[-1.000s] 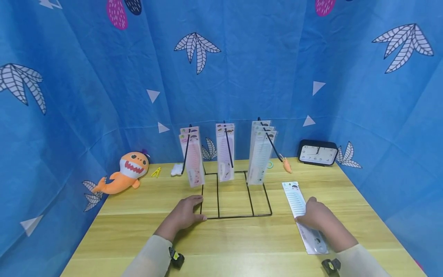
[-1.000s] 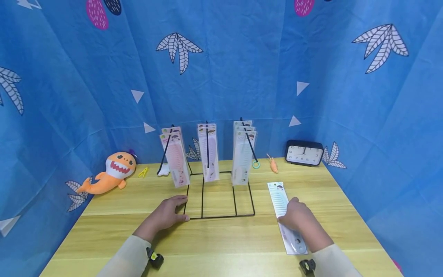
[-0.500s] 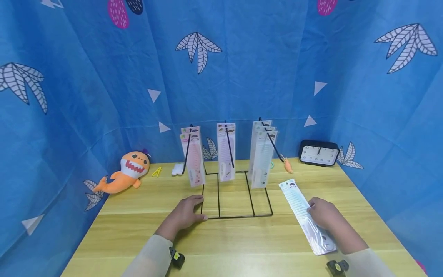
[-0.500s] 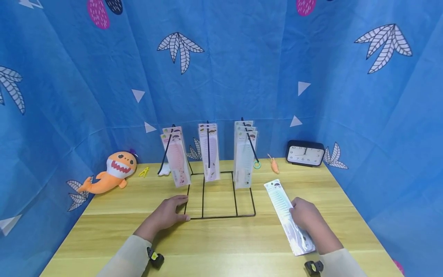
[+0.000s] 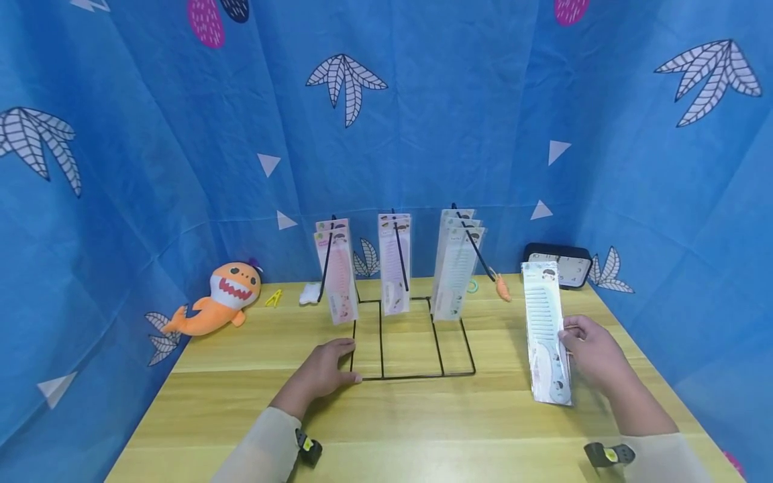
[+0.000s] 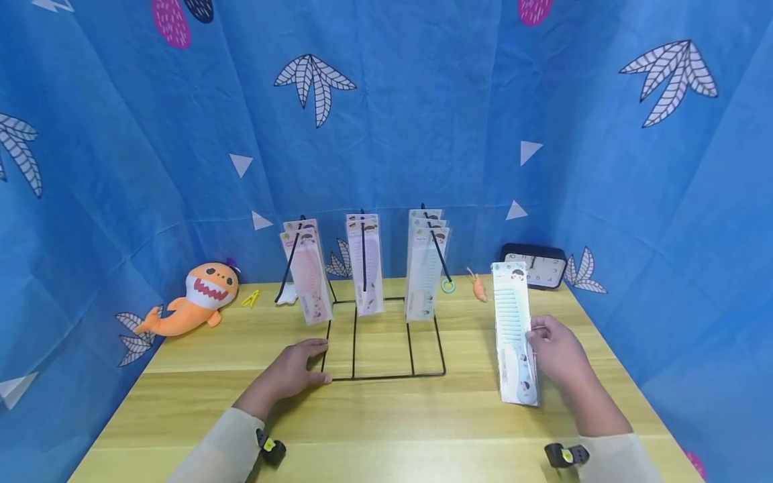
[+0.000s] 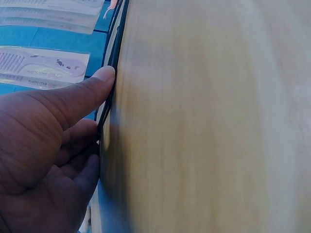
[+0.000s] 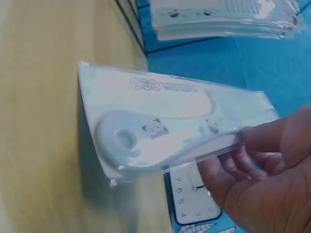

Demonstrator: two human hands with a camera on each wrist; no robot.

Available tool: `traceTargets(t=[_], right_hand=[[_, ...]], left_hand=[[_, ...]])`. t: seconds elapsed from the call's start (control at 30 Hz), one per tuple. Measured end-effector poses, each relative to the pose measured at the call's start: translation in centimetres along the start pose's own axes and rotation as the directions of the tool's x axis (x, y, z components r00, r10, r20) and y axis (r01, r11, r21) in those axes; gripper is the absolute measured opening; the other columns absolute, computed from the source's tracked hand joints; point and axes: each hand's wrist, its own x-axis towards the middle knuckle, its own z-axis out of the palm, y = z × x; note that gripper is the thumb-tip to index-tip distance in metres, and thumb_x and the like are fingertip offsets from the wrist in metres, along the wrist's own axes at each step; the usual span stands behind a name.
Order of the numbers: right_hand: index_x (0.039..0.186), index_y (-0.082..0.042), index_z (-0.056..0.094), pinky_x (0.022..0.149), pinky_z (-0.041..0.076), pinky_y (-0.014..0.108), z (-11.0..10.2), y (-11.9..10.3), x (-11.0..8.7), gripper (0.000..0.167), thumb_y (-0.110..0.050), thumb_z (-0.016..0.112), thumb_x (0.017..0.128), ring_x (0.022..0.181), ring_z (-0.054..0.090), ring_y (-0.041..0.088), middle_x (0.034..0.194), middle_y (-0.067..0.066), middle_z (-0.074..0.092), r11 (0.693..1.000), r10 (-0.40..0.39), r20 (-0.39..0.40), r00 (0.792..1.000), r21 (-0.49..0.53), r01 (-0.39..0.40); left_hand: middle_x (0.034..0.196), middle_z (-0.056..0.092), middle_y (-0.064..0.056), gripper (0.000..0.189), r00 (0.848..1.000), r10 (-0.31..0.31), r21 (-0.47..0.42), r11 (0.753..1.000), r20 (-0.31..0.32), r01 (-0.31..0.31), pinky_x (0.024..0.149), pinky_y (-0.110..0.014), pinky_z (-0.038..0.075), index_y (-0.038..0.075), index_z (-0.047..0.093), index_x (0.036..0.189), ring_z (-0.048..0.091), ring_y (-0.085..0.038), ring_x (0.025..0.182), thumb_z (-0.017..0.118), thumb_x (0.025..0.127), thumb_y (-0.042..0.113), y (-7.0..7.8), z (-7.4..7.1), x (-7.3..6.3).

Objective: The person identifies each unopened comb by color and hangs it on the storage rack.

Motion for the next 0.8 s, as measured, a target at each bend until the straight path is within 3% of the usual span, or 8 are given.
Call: traceTargets(t=[0.13, 0.23, 0.33, 0.43, 0.53, 0.67, 0.8], right_hand=[[0.141, 0.009, 0.047, 0.088, 0.067, 0.025, -0.4, 0.1, -0.2, 0.035, -0.016, 0.046, 0.117, 0.105, 0.064, 0.003, 0.124, 0.012, 0.06, 0.975, -0.105, -0.06, 0.993, 0.19, 0.115], [0.132, 0.003, 0.054, 0.085, 0.065, 0.018, -0.4, -0.1, -0.3, 0.024, -0.014, 0.053, 0.116, 0.101, 0.063, -0.005, 0.115, -0.004, 0.063, 0.919, -0.191, -0.103, 0.976, 0.331, 0.215], [0.123, -0.006, 0.062, 0.085, 0.066, 0.018, -0.3, -0.6, -0.7, 0.012, -0.008, 0.06, 0.112, 0.103, 0.067, -0.002, 0.108, -0.01, 0.065, 0.812, -0.276, -0.129, 0.952, 0.499, 0.303], [0.119, -0.01, 0.066, 0.086, 0.067, 0.022, -0.1, -1.1, -1.2, 0.015, 0.001, 0.061, 0.109, 0.105, 0.07, 0.003, 0.11, -0.006, 0.068, 0.684, -0.365, -0.138, 0.921, 0.632, 0.365], [0.121, -0.009, 0.066, 0.087, 0.068, 0.024, 0.2, -1.6, -1.6, 0.022, 0.007, 0.058, 0.108, 0.109, 0.072, 0.006, 0.114, -0.003, 0.07, 0.607, -0.436, -0.141, 0.889, 0.683, 0.406], [0.121, -0.006, 0.067, 0.087, 0.068, 0.026, 0.4, -2.2, -2.0, 0.025, 0.012, 0.057, 0.107, 0.109, 0.073, 0.007, 0.115, -0.001, 0.071, 0.584, -0.488, -0.139, 0.862, 0.682, 0.44], [0.119, -0.004, 0.068, 0.087, 0.069, 0.028, 0.6, -2.8, -2.5, 0.025, 0.015, 0.056, 0.106, 0.108, 0.074, 0.009, 0.114, 0.0, 0.072, 0.587, -0.527, -0.112, 0.842, 0.669, 0.456]], left_hand=[[0.168, 0.051, -0.013, 0.072, 1.0, -0.004, -0.001, 1.0, 0.004, 0.004, 0.132, -0.058, 0.037, 0.001, 0.059, 0.155, 0.044, -0.041, 0.158, 0.088, 0.095, 0.028, 0.1, -0.1, 0.0], [0.167, 0.052, -0.013, 0.072, 1.0, -0.002, -0.001, 1.0, 0.002, 0.002, 0.132, -0.058, 0.037, 0.001, 0.059, 0.155, 0.044, -0.041, 0.158, 0.088, 0.095, 0.028, 0.2, -0.2, 0.1], [0.167, 0.052, -0.013, 0.072, 1.0, -0.001, 0.002, 1.0, 0.001, 0.001, 0.132, -0.057, 0.038, 0.001, 0.059, 0.155, 0.044, -0.041, 0.158, 0.088, 0.095, 0.027, 0.2, -0.1, 0.1], [0.166, 0.053, -0.014, 0.071, 1.0, 0.002, 0.003, 1.0, -0.001, -0.002, 0.131, -0.057, 0.038, 0.0, 0.06, 0.154, 0.045, -0.041, 0.157, 0.089, 0.094, 0.027, 0.2, -0.1, 0.1], [0.166, 0.053, -0.014, 0.072, 1.0, 0.002, 0.003, 1.0, 0.001, -0.002, 0.131, -0.057, 0.039, 0.0, 0.06, 0.153, 0.045, -0.041, 0.157, 0.089, 0.094, 0.026, 0.3, -0.1, 0.1], [0.167, 0.053, -0.013, 0.072, 1.0, -0.005, 0.001, 1.0, 0.004, 0.005, 0.131, -0.057, 0.038, 0.0, 0.06, 0.154, 0.044, -0.041, 0.158, 0.089, 0.094, 0.027, 0.4, -0.2, 0.0], [0.167, 0.052, -0.013, 0.072, 1.0, -0.006, 0.004, 1.0, 0.005, 0.006, 0.132, -0.057, 0.038, 0.0, 0.059, 0.154, 0.044, -0.04, 0.158, 0.088, 0.094, 0.027, 0.4, -0.2, 0.0]])
